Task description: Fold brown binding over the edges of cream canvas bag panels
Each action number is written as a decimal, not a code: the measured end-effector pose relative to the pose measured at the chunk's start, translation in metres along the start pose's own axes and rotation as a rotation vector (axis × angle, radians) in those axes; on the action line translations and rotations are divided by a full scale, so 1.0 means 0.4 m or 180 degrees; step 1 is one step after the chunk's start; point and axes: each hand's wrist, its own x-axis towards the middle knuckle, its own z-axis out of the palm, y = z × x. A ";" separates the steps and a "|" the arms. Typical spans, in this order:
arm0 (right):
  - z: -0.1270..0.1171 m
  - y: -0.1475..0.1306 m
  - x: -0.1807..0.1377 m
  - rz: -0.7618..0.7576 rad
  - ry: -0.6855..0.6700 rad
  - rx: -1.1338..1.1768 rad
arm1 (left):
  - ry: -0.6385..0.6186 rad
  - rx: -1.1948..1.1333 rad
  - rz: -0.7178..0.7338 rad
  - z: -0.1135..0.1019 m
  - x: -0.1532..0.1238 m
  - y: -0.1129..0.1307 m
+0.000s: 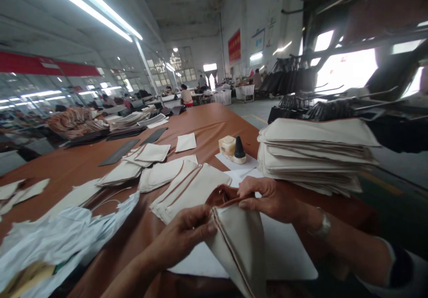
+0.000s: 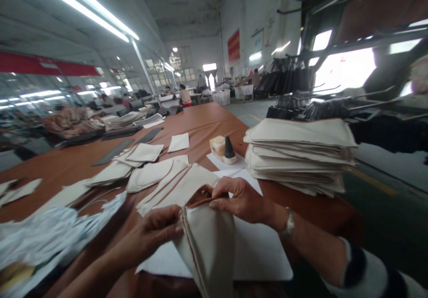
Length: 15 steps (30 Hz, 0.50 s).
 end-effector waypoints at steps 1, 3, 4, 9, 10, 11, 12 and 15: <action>-0.001 0.001 -0.005 -0.0120 0.0066 -0.0005 | 0.0044 0.0144 0.0012 0.000 -0.007 0.024; 0.003 0.017 -0.024 -0.0288 -0.0050 -0.0179 | -0.0018 0.0358 -0.0102 0.004 -0.012 0.054; 0.006 0.028 -0.037 -0.0305 -0.0194 -0.0342 | -0.0078 0.0364 -0.0186 0.010 -0.010 0.058; 0.007 0.020 -0.084 -0.0212 -0.0714 -0.0948 | -0.0110 -0.0216 -0.0391 0.063 0.029 0.003; 0.005 -0.001 -0.084 -0.0206 -0.0675 -0.0860 | -0.0072 -0.0321 -0.0379 0.074 0.034 -0.003; 0.002 -0.026 -0.083 -0.0184 -0.0612 -0.0719 | -0.0035 -0.0418 -0.0349 0.085 0.039 -0.004; 0.001 -0.050 -0.079 -0.0133 -0.0538 -0.0570 | 0.0007 -0.0499 -0.0304 0.094 0.042 0.001; 0.003 -0.100 -0.068 0.0054 -0.0436 -0.0318 | 0.0036 -0.0653 -0.0291 0.114 0.047 0.028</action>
